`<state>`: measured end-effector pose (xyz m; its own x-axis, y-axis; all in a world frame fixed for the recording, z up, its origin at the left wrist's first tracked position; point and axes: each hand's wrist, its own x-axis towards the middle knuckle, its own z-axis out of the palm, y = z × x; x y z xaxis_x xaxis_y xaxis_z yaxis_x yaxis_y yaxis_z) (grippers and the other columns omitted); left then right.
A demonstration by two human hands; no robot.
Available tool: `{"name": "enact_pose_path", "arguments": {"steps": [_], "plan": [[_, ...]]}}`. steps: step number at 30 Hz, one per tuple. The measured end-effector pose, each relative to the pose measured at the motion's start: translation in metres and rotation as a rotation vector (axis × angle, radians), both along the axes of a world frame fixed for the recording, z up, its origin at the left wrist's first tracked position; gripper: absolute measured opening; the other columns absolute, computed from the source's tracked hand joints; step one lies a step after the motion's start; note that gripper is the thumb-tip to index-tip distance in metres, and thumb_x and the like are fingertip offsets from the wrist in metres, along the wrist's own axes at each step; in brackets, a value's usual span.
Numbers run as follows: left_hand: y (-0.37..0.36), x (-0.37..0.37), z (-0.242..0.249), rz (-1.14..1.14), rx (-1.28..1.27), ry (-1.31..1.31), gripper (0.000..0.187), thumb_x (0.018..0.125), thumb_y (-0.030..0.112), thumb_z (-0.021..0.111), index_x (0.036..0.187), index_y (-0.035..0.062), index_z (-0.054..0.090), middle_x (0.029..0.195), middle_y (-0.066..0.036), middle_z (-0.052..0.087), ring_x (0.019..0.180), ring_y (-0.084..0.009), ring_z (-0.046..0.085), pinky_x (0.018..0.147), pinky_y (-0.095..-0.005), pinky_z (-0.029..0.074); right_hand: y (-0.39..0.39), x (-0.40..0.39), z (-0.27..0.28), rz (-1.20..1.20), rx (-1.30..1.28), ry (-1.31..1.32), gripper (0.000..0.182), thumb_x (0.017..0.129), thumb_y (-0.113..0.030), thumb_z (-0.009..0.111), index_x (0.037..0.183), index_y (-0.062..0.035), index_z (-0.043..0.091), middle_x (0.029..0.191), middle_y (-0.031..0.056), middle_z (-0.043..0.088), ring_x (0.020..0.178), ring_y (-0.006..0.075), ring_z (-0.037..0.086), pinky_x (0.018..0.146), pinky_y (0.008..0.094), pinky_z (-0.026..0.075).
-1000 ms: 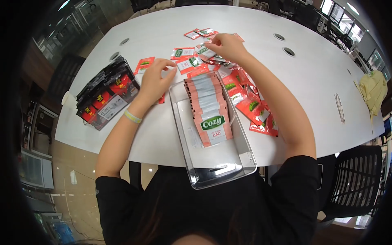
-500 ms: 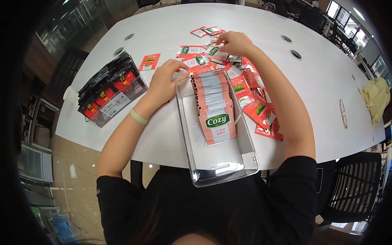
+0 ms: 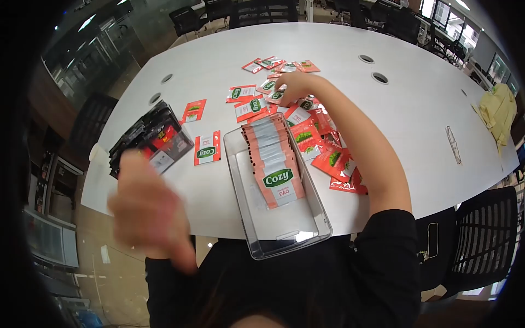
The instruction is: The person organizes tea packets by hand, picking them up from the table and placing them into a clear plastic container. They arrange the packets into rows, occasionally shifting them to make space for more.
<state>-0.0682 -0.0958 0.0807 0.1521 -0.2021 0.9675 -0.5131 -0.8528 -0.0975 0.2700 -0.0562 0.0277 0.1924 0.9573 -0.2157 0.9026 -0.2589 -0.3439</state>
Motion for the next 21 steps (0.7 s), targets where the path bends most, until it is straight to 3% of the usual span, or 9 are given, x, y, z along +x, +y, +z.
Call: {"name": "enact_pose_path", "arguments": {"steps": [2,5,8,11,12,14,15,19,21], "plan": [[-0.044,-0.013,-0.008,0.004,-0.142,0.01,0.016,0.089,0.038,0.069,0.094,0.0256,0.06,0.089,0.008,0.058,0.076,-0.0112,0.053,0.066,-0.0348,0.038,0.0,0.009,-0.004,0.086,0.031,-0.087,0.064,0.068,-0.03,0.08,0.125,-0.0065,0.063,0.109,0.0175,0.066,0.092,0.026,0.066,0.079,0.0341,0.052],[-0.046,-0.008,-0.015,0.066,-0.155,0.022,0.015,0.088,0.036,0.07,0.093,0.0252,0.061,0.088,0.007,0.058,0.076,-0.0114,0.053,0.066,-0.0348,0.038,-0.014,0.007,0.003,0.027,0.138,-0.145,0.062,0.066,-0.032,0.08,0.121,-0.0057,0.065,0.109,0.0192,0.066,0.094,0.0289,0.065,0.08,0.0359,0.051],[-0.041,0.021,-0.015,0.143,-0.145,0.039,0.014,0.086,0.033,0.071,0.092,0.0245,0.062,0.087,0.007,0.059,0.075,-0.0118,0.054,0.066,-0.0349,0.038,-0.031,0.013,0.01,0.017,0.263,-0.121,0.074,0.069,-0.028,0.077,0.136,-0.0106,0.053,0.099,0.0157,0.063,0.084,0.028,0.062,0.076,0.0361,0.049],[-0.024,0.031,-0.017,0.199,-0.133,0.046,0.013,0.084,0.03,0.071,0.092,0.0238,0.063,0.086,0.007,0.059,0.074,-0.0123,0.054,0.067,-0.035,0.039,-0.062,0.006,0.015,-0.007,0.545,0.007,0.075,0.074,-0.018,0.071,0.145,-0.0218,0.045,0.096,0.0081,0.056,0.075,0.018,0.06,0.066,0.0305,0.048],[-0.021,0.03,-0.019,0.215,-0.131,0.048,0.013,0.084,0.029,0.072,0.091,0.0236,0.063,0.086,0.006,0.059,0.074,-0.0124,0.054,0.067,-0.035,0.039,-0.071,0.002,0.02,0.028,0.598,-0.028,0.067,0.078,-0.016,0.07,0.141,-0.0236,0.049,0.097,0.0046,0.051,0.073,0.0124,0.06,0.063,0.0265,0.047],[-0.017,0.026,-0.024,0.245,-0.124,0.053,0.013,0.082,0.027,0.072,0.091,0.0231,0.064,0.085,0.006,0.059,0.074,-0.0127,0.054,0.067,-0.0351,0.039,-0.092,-0.012,0.035,-0.029,0.561,0.127,0.059,0.079,-0.018,0.072,0.136,-0.0207,0.054,0.101,0.0038,0.05,0.073,0.0107,0.06,0.064,0.0255,0.048],[-0.009,0.023,-0.024,0.258,-0.119,0.054,0.013,0.082,0.026,0.073,0.091,0.0229,0.064,0.085,0.006,0.059,0.073,-0.0128,0.054,0.067,-0.0351,0.039,-0.099,-0.017,0.036,-0.042,0.651,0.142,0.047,0.078,-0.02,0.077,0.122,-0.0146,0.06,0.099,0.003,0.052,0.073,0.0088,0.059,0.064,0.0242,0.048],[-0.003,0.02,-0.028,0.314,-0.077,0.046,0.013,0.08,0.023,0.074,0.089,0.022,0.065,0.084,0.006,0.06,0.072,-0.0133,0.055,0.067,-0.0352,0.04,-0.126,-0.023,0.047,0.069,0.745,0.015,0.043,0.074,-0.025,0.084,0.103,-0.0077,0.058,0.086,0.0002,0.058,0.071,0.0073,0.058,0.063,0.0215,0.046],[-0.008,0.018,-0.031,0.355,-0.054,0.045,0.014,0.079,0.021,0.074,0.089,0.0216,0.066,0.083,0.005,0.06,0.072,-0.0136,0.055,0.068,-0.0352,0.04,-0.137,-0.018,0.05,0.047,0.724,-0.027,0.042,0.074,-0.025,0.083,0.103,-0.0072,0.058,0.084,0.0003,0.059,0.072,0.0071,0.058,0.063,0.0214,0.046]]}}
